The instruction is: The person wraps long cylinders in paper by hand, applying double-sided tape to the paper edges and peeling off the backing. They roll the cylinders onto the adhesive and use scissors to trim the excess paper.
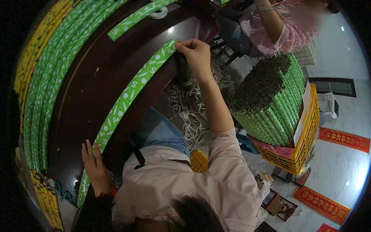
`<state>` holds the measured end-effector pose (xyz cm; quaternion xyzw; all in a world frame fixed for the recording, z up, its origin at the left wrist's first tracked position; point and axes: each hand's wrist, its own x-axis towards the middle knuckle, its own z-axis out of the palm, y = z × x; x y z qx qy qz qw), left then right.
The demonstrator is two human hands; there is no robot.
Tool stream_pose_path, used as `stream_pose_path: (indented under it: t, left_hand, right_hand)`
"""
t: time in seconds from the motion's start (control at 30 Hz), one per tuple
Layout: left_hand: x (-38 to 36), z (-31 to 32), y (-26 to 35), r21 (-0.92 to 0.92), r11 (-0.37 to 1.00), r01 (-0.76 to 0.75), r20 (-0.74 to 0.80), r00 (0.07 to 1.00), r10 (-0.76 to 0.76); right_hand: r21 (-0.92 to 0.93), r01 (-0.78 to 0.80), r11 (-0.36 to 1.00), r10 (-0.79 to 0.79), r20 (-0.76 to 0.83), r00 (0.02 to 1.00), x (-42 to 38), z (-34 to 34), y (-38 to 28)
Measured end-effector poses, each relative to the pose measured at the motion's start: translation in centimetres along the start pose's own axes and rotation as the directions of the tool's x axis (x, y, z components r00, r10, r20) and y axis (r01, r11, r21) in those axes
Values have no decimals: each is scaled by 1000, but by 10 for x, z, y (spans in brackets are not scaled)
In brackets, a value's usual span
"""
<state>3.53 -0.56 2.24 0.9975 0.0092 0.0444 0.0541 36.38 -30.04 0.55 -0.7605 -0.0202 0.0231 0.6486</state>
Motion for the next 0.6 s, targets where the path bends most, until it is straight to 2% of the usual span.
stream_pose_path:
  t: [0.07, 0.1, 0.17, 0.2, 0.27, 0.3, 0.33, 0.37, 0.4, 0.43, 0.47, 0.5, 0.53, 0.57, 0.6]
  left_hand:
    - [2, -3, 1, 4, 1000, 7, 23, 1000, -7]
    - [3, -3, 4, 11, 1000, 18, 18, 1000, -18]
    - [3, 0, 1, 41, 999, 11, -18, 1000, -10]
    - [3, 0, 2, 38, 999, 12, -26, 1000, -11]
    - [5, 1, 1, 64, 998, 16, -59, 998, -12]
    - [4, 1, 1, 61, 998, 2, -63, 998, 2]
    - [3, 0, 1, 61, 998, -9, -66, 998, 13]
    - [3, 0, 3, 73, 997, 6, -73, 997, -1]
    - [3, 0, 2, 72, 997, -21, -88, 996, 27]
    - [2, 1, 1, 74, 997, -35, -98, 994, 42]
    - [1, 1, 1, 111, 993, -38, -94, 994, 48]
    - [1, 2, 0, 99, 994, -39, -115, 992, 51]
    - [0, 4, -1, 86, 996, -31, -135, 990, 43]
    - [-1, 6, -1, 82, 996, -20, -167, 985, 34]
    - [-20, 1, -2, 104, 993, 63, -163, 986, -45]
  right_hand:
    - [-78, 12, 997, -14, -28, 1000, 0, 3, -3]
    - [-244, 97, 965, -104, -15, 994, 5, 0, 4]
    - [-609, 334, 719, -449, -41, 893, 2, 6, -14]
    - [-730, 289, 619, -473, -52, 880, 1, 7, -33]
    - [-612, 382, 692, -507, -36, 861, 17, 3, -64]
    - [-718, 604, 344, -750, 177, 637, 35, -2, -79]
    - [-750, 642, 160, -772, 310, 555, 51, -3, -96]
    - [-748, 664, -25, -765, 441, 469, 68, -5, -108]
    - [-716, 689, -110, -678, 561, 475, 94, -6, -105]
    - [-668, 694, -269, -573, 690, 442, 121, -13, -97]
    - [-600, 699, -389, -411, 792, 451, 144, -23, -88]
    - [-559, 747, -359, -378, 819, 431, 158, -22, -87]
    - [-560, 708, -430, -280, 829, 485, 168, -19, -88]
    - [-503, 731, -462, -219, 863, 455, 184, -18, -81]
    - [-445, 771, -455, -232, 895, 380, 191, 27, -80]
